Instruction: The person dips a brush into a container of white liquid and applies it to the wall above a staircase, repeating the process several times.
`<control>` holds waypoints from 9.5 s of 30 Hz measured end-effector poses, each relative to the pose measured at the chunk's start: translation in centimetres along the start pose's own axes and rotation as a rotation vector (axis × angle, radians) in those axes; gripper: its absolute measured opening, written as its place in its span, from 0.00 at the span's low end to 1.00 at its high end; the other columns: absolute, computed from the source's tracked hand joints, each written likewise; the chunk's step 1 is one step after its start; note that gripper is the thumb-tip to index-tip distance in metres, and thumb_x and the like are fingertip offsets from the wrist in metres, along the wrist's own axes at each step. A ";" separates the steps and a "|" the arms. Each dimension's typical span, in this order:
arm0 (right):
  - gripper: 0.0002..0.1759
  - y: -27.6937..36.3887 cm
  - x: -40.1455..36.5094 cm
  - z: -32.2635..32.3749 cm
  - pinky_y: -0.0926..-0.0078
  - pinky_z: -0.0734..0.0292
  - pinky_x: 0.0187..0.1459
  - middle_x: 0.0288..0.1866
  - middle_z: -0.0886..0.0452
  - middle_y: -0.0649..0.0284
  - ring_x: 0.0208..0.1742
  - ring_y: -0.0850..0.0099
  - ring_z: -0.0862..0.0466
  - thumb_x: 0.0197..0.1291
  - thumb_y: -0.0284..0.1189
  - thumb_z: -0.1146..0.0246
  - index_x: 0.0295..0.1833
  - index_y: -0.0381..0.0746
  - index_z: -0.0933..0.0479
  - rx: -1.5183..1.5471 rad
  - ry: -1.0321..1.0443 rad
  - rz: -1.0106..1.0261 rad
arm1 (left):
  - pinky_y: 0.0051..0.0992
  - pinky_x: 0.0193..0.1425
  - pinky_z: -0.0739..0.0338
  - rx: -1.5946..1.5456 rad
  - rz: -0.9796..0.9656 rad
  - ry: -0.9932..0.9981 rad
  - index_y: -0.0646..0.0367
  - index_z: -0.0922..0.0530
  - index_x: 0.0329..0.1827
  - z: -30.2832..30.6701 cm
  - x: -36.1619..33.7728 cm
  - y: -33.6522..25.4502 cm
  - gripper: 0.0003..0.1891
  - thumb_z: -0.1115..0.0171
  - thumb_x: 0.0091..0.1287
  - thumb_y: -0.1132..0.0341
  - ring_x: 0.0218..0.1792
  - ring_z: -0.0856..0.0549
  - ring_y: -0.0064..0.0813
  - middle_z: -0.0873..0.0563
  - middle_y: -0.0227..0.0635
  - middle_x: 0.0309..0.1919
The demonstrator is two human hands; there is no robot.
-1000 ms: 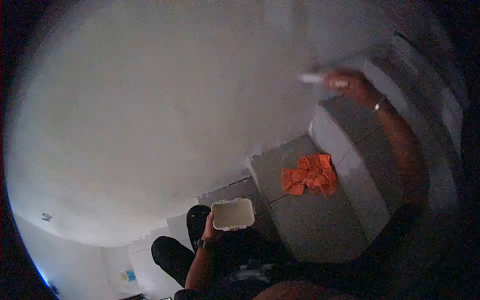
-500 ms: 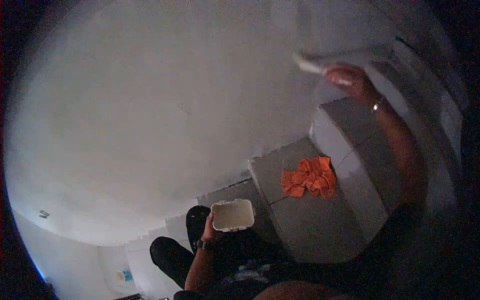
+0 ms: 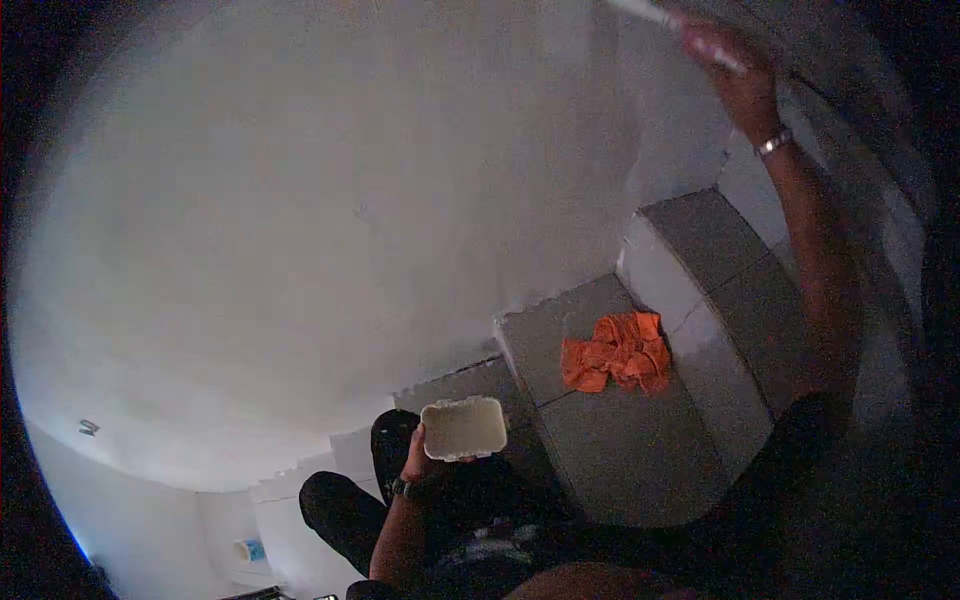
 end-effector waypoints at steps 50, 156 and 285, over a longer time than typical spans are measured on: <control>0.08 3.4 -12.2 -10.9 0.70 0.27 0.49 0.40 0.21 0.63 0.45 0.68 0.22 0.56 0.30 0.44 0.39 0.40 0.24 0.269 0.799 -0.257 | 0.53 0.45 0.27 0.026 0.001 0.053 0.53 0.44 0.63 -2.4 -0.3 0.0 0.33 0.58 0.60 0.41 0.55 0.31 0.46 0.36 0.41 0.59; 0.15 30.9 -37.7 -24.9 0.69 0.25 0.48 0.45 0.26 0.54 0.44 0.64 0.22 0.60 0.32 0.48 0.48 0.32 0.35 1.354 0.312 -1.699 | 0.40 0.54 0.30 -0.003 -0.171 0.026 0.56 0.47 0.63 -0.7 -0.1 -1.5 0.32 0.58 0.63 0.45 0.58 0.32 0.38 0.37 0.41 0.60; 0.08 12.2 -0.9 -5.6 0.72 0.27 0.48 0.43 0.22 0.62 0.45 0.69 0.22 0.52 0.24 0.41 0.40 0.38 0.24 0.250 0.415 0.108 | 0.45 0.52 0.31 0.136 -0.023 -0.067 0.58 0.43 0.63 2.7 -6.5 2.1 0.32 0.61 0.63 0.43 0.57 0.32 0.43 0.36 0.41 0.60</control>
Point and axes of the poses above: each hand's wrist, its own x-axis towards the middle knuckle, its own z-axis out of the back of the hand, y = z × x, the point moved 10 cm from there along x, towards the middle knuckle
